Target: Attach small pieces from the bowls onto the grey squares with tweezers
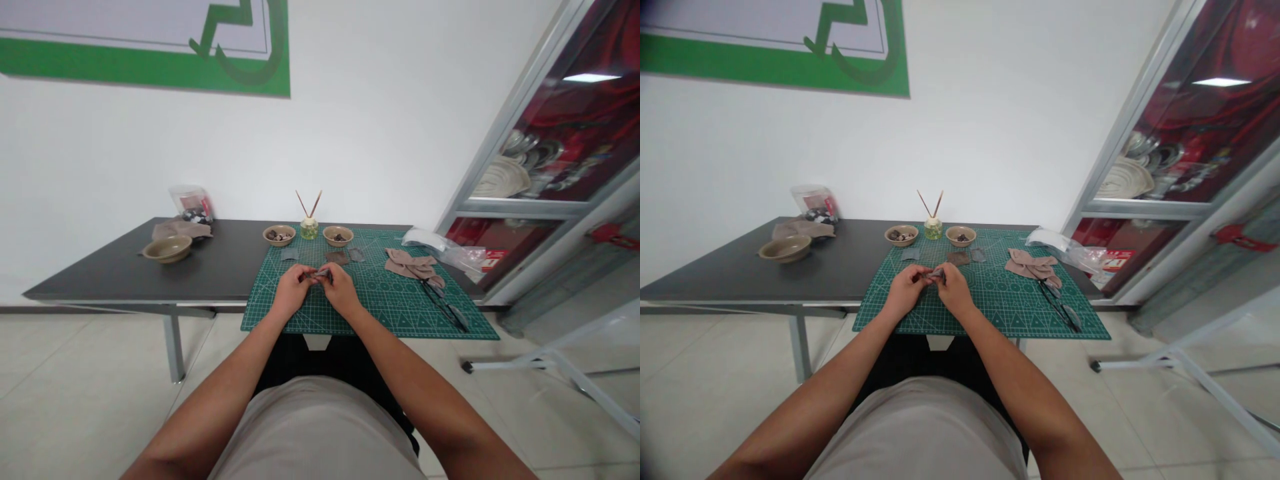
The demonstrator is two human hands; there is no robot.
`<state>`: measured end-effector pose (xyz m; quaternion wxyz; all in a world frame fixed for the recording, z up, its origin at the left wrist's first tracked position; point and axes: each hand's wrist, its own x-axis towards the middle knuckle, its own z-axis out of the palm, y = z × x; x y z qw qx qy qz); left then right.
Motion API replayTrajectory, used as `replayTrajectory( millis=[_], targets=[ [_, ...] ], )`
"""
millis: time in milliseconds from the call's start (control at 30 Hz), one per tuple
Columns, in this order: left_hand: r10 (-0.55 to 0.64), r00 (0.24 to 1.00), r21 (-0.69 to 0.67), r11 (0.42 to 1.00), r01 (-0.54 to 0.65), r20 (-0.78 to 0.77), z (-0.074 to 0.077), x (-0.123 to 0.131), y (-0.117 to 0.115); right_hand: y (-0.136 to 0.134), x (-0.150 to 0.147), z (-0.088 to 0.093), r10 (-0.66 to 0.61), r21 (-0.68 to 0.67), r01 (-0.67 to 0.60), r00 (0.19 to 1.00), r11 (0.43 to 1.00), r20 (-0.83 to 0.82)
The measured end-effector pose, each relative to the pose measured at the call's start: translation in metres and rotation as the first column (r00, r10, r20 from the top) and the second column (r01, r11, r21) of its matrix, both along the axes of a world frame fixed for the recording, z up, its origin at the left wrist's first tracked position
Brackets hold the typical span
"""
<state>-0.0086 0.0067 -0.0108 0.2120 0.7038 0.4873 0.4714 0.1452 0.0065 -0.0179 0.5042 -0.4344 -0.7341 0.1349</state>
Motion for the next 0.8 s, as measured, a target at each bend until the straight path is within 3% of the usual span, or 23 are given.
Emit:
replayTrajectory(
  millis=[100, 300, 467, 633, 800],
  targets=[
    [0.016, 1.0, -0.009, 1.0, -0.016, 0.007, 0.0002, 0.0002, -0.0004, -0.0005, -0.0011, -0.0017, -0.042, 0.03, 0.042, 0.999, 0.999, -0.004],
    [-0.006, 1.0, -0.013, 1.0, 0.006, -0.01, 0.0036, 0.0005, -0.0025, -0.0006, -0.0004, 0.0015, 0.021, -0.036, -0.021, 1.0, 0.999, 0.011],
    [0.002, 1.0, -0.003, 1.0, -0.002, -0.003, 0.0023, 0.0004, -0.0012, -0.0018, -0.0009, 0.0027, -0.043, -0.042, 0.043, 0.999, 0.998, 0.009],
    [0.0, 1.0, 0.004, 1.0, 0.0, -0.001, -0.001, -0.0009, 0.0002, -0.0024, 0.0002, 0.0045, 0.025, -0.035, -0.024, 0.999, 0.999, 0.03],
    [-0.015, 1.0, 0.013, 1.0, 0.015, 0.008, 0.001, -0.0001, -0.0011, -0.0041, 0.0003, 0.0046, -0.019, -0.055, 0.022, 0.999, 0.998, 0.048]
  ],
)
